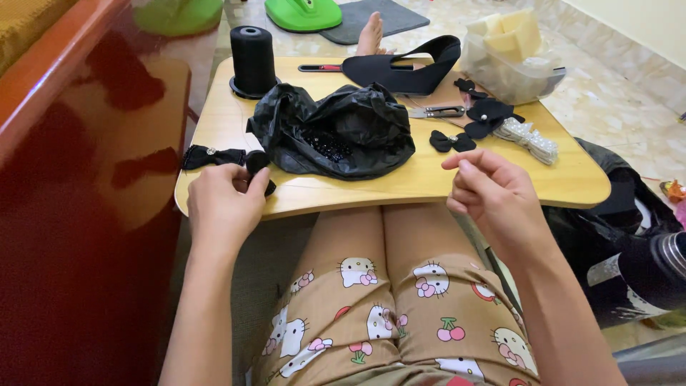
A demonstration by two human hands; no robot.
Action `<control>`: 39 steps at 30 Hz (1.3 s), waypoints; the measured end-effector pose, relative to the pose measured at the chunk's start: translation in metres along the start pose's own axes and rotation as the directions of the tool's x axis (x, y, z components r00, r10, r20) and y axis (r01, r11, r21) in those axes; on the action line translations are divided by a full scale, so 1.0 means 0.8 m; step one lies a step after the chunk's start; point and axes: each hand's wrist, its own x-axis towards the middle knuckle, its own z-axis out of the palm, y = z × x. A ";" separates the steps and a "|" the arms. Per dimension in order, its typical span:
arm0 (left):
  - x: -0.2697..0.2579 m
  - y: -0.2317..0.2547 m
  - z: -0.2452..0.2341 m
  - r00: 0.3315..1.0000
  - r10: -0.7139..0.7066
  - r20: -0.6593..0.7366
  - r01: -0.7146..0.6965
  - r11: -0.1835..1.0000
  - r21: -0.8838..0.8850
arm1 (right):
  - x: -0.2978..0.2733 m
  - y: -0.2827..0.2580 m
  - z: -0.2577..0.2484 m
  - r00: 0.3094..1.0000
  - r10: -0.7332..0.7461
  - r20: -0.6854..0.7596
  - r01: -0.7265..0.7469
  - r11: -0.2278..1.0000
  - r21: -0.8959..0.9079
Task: Hand-sewing small black decorative bows onto a black fabric item
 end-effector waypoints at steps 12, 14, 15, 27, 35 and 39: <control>-0.021 0.048 0.013 0.766 0.536 -0.355 -0.551 0.832 0.066 | -0.006 0.008 0.022 0.997 -0.067 -0.031 0.056 0.963 -0.263; -0.015 0.061 0.042 0.726 0.639 -0.254 -0.640 0.763 0.089 | 0.009 0.015 0.029 0.996 -0.091 0.023 0.094 0.942 -0.323; -0.012 0.067 0.055 0.665 0.731 -0.155 -0.725 0.681 0.100 | 0.016 0.017 0.034 0.989 -0.121 0.080 0.143 0.915 -0.378; -0.011 0.071 0.119 0.604 0.777 -0.177 -0.737 0.629 0.247 | 0.178 0.089 0.103 0.787 -0.378 0.488 0.598 0.662 -0.451; -0.020 0.080 0.118 0.635 0.766 -0.100 -0.738 0.639 0.216 | 0.178 0.096 0.060 0.910 -0.262 0.320 0.405 0.726 -0.556; -0.030 0.084 0.110 0.666 0.743 -0.073 -0.731 0.669 0.136 | 0.176 0.094 0.045 0.933 -0.243 0.266 0.355 0.742 -0.569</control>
